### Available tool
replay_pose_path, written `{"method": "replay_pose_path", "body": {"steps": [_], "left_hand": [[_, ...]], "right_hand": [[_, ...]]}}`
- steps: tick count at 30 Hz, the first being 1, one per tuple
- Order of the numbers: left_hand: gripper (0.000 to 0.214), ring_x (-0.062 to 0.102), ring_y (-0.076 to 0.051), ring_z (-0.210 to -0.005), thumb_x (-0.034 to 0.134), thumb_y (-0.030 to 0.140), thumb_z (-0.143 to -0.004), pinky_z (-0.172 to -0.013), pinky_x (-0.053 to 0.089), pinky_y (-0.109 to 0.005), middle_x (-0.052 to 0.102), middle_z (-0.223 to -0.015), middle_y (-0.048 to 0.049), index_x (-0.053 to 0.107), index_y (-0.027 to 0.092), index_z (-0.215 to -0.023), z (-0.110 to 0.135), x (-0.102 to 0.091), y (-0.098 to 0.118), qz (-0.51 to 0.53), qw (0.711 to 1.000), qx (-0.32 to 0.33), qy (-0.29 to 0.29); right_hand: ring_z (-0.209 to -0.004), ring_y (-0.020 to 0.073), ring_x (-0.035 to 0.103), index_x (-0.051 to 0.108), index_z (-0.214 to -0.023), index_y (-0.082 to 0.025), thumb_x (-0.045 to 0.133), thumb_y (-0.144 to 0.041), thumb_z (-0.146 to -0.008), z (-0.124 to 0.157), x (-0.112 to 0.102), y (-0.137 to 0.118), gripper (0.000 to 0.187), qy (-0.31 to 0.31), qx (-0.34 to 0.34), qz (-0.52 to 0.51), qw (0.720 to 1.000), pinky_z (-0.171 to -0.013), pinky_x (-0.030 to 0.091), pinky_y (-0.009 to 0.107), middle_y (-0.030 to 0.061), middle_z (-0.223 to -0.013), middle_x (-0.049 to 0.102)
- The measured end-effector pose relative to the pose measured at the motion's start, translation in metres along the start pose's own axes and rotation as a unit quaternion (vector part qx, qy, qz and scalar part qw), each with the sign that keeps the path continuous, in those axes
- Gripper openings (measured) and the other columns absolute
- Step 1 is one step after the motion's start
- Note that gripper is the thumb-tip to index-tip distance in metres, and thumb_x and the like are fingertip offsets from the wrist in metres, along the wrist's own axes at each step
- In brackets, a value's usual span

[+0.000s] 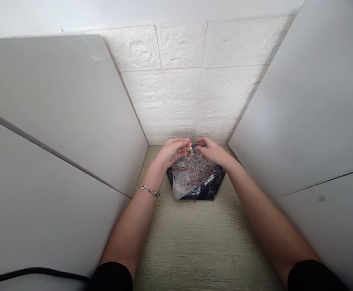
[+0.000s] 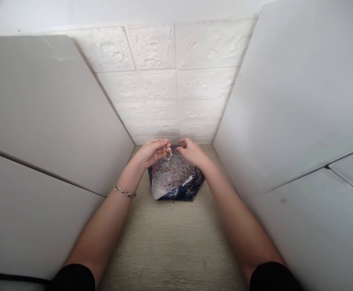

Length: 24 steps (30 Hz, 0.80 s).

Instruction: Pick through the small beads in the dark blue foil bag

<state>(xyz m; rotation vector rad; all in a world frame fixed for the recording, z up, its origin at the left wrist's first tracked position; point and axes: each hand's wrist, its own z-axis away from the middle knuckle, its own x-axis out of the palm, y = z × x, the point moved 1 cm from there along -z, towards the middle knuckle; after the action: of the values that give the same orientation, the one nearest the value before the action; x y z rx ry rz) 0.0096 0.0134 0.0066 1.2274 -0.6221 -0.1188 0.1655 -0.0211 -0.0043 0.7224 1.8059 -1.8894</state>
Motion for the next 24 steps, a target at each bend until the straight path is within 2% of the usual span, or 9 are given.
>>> {"method": "replay_pose_path", "body": {"steps": [8, 17, 21, 24], "left_hand": [[0.011, 0.058, -0.005, -0.057, 0.065, 0.021, -0.070, -0.052, 0.044, -0.016, 0.063, -0.068, -0.0013, 0.062, 0.010, -0.071, -0.002, -0.002, 0.000, -0.002, 1.000, 0.004, -0.012], [0.013, 0.056, -0.005, -0.059, 0.066, 0.023, -0.068, -0.058, 0.044, -0.019, 0.063, -0.068, -0.0007, 0.062, 0.012, -0.073, -0.002, -0.002, 0.001, 0.001, 0.999, 0.051, -0.013], [0.014, 0.059, -0.007, -0.066, 0.067, 0.024, -0.067, -0.061, 0.044, -0.019, 0.063, -0.070, -0.0008, 0.062, 0.013, -0.073, -0.001, -0.002, 0.002, 0.010, 0.997, 0.074, 0.005], [0.014, 0.058, -0.007, -0.065, 0.067, 0.024, -0.065, -0.061, 0.044, -0.019, 0.063, -0.071, -0.0008, 0.062, 0.013, -0.073, -0.002, -0.003, 0.003, 0.019, 0.996, 0.083, 0.010]], "right_hand": [[-0.094, 0.0166, 0.056, 0.055, -0.107, -0.013, 0.049, -0.021, -0.079, -0.001, 0.002, 0.002, 0.030, -0.019, -0.019, 0.104, 0.994, -0.083, 0.041, 0.028, 0.0091, -0.108, 0.061], [-0.086, 0.0151, 0.059, 0.064, -0.085, -0.018, 0.049, -0.015, -0.074, 0.000, 0.013, 0.003, 0.019, -0.100, -0.097, 0.203, 0.969, -0.076, 0.040, 0.023, 0.0028, -0.093, 0.067], [-0.081, 0.0144, 0.058, 0.065, -0.082, -0.017, 0.051, -0.012, -0.072, 0.003, 0.023, 0.003, 0.017, -0.143, -0.135, 0.214, 0.957, -0.072, 0.040, 0.022, 0.0037, -0.088, 0.067], [-0.081, 0.0150, 0.058, 0.066, -0.082, -0.017, 0.050, -0.012, -0.073, 0.007, 0.028, -0.001, 0.019, -0.150, -0.148, 0.241, 0.947, -0.074, 0.040, 0.023, 0.0048, -0.087, 0.066]]}}
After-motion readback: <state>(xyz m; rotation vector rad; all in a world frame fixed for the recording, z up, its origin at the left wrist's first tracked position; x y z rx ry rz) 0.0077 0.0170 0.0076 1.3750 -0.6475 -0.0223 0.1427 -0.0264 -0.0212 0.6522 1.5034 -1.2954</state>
